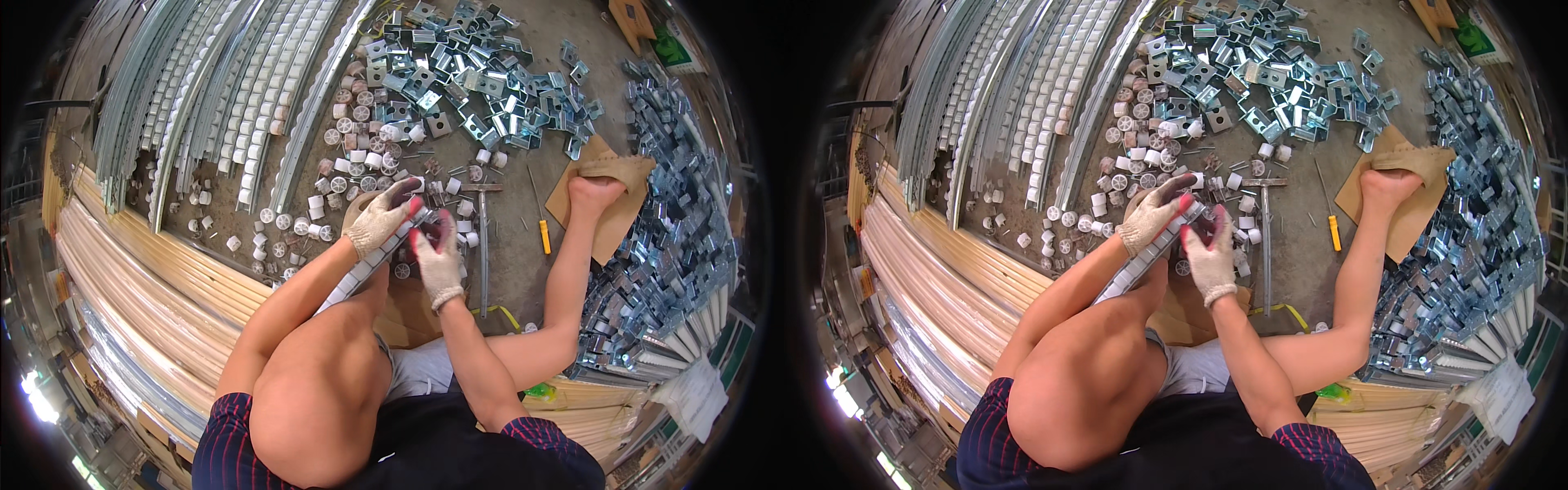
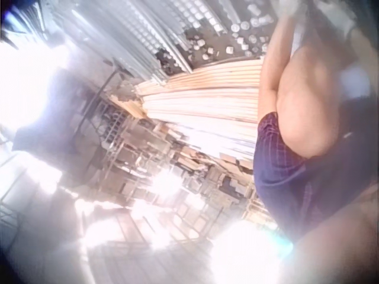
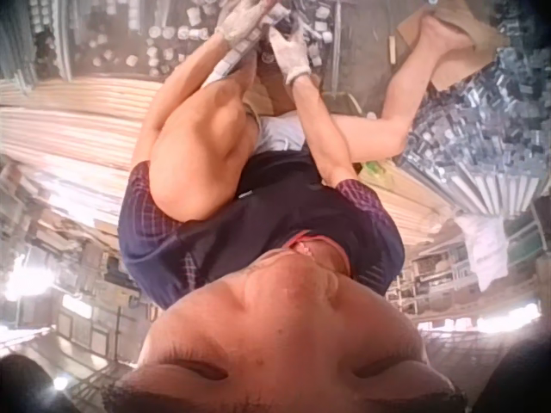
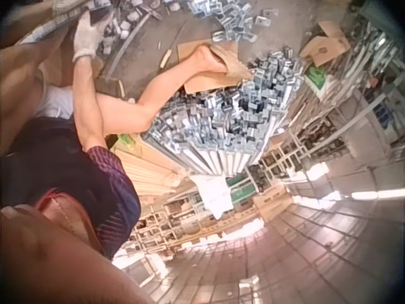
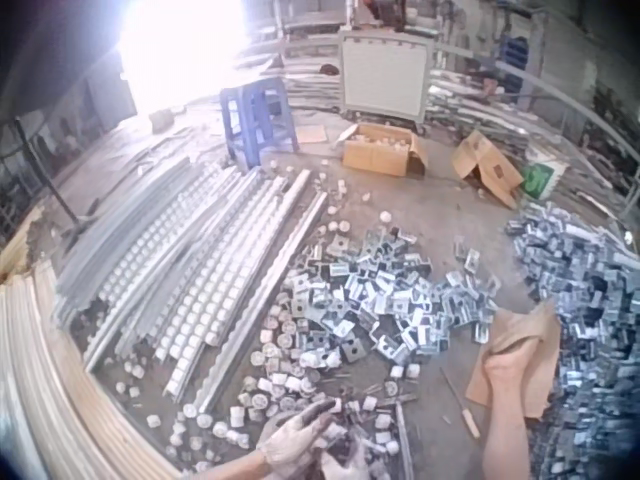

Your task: The person is assembling metal components by hand, using a pair of pliers and a screwdriver to secure metal brackets onto a perforated metal rail while sitting on the floor.

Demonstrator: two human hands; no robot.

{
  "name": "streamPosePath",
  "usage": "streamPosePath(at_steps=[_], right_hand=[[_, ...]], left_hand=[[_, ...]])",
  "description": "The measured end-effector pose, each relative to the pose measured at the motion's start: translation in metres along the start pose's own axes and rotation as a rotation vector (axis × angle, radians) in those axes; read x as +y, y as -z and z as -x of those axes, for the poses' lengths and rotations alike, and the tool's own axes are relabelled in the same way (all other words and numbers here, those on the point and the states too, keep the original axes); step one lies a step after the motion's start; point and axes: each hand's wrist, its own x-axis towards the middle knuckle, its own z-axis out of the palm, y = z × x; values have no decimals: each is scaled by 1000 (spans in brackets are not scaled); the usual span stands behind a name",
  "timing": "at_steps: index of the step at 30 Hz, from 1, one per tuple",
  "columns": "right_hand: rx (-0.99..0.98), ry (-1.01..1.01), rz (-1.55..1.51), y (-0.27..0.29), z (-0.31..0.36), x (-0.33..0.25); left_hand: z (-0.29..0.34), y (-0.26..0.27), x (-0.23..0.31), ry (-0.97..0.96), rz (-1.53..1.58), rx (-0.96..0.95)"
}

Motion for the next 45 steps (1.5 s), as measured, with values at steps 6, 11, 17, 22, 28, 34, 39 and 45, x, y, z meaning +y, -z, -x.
streamPosePath(at_steps=[6,11,17,22,28,34,39,45], right_hand=[[-83,243,312,16,-19,-37],[-76,178,370,11,-34,-43],[-68,148,314,12,-38,-35],[-127,201,279,15,-45,-24],[-106,228,348,11,-38,-30],[-102,226,232,10,-37,-27],[-89,197,309,8,-39,-30],[-48,373,290,4,-32,-33]], left_hand=[[13,-2,31,101,-280,-70],[7,-4,20,77,-430,64],[17,-12,22,-30,-452,107],[9,-15,19,79,-436,169],[4,-12,16,150,-359,242],[8,-18,24,193,-329,181],[2,-8,15,271,-393,250],[17,-12,22,118,-254,113]])
